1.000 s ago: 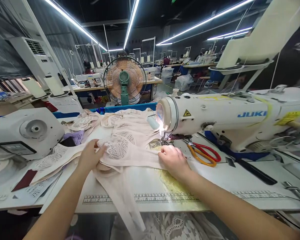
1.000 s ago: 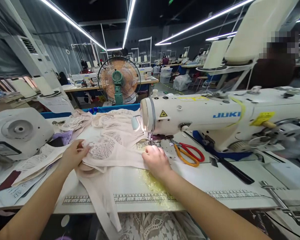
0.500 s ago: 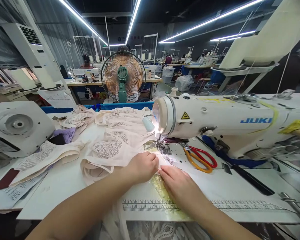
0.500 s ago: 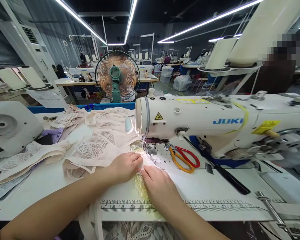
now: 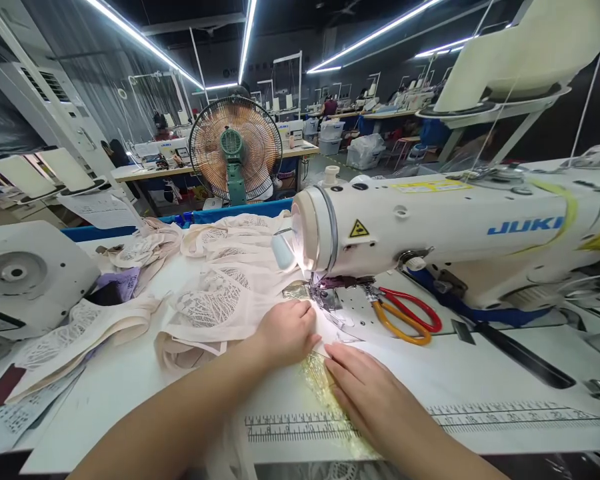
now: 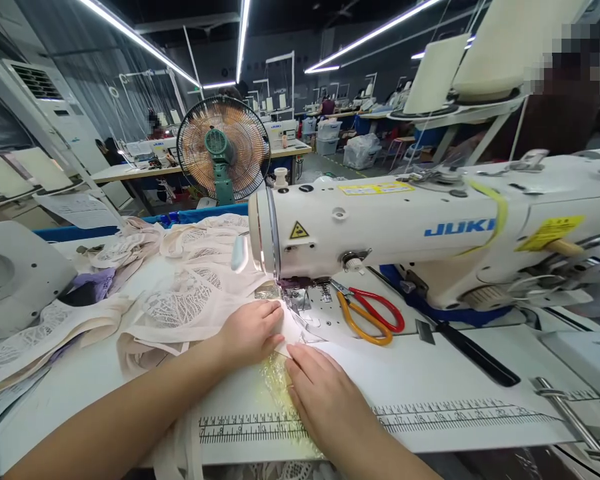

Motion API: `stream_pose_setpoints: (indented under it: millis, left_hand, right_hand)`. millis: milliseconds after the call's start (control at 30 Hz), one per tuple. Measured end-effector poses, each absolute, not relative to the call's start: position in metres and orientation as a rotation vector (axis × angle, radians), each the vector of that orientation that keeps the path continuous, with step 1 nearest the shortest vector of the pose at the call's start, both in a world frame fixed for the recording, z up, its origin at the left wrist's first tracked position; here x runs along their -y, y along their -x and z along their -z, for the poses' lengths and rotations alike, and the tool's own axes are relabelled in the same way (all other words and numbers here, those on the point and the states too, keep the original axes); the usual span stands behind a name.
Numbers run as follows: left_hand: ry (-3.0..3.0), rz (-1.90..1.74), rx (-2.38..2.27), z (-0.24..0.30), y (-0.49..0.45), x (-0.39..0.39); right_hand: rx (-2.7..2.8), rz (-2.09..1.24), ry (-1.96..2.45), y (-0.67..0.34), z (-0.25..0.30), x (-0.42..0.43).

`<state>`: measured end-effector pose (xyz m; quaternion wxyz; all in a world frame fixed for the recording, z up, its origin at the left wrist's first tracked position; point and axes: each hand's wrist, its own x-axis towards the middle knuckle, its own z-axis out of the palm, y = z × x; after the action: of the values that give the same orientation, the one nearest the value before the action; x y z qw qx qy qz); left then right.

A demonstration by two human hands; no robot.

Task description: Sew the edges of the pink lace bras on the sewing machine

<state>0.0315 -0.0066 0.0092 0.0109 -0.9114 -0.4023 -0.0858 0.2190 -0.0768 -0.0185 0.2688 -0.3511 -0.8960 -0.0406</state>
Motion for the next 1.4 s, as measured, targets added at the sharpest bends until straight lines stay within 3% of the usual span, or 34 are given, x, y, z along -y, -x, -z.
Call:
stream_pose_setpoints:
  millis: [833, 1033, 1400]
  left_hand:
    - [2.735, 0.130, 1.266, -0.003, -0.035, -0.015]
    - [2.713, 0.238, 0.971, -0.003, -0.030, 0.010]
    - [2.853, 0.410, 1.009, -0.008, -0.002, 0.017]
  right_hand:
    - [2.455, 0.178, 1.014, -0.206, 0.029, 0.057]
    - [2.448, 0.117, 1.013, -0.202, 0.029, 0.055]
    - [2.355, -0.019, 0.926, -0.207, 0.019, 0.059]
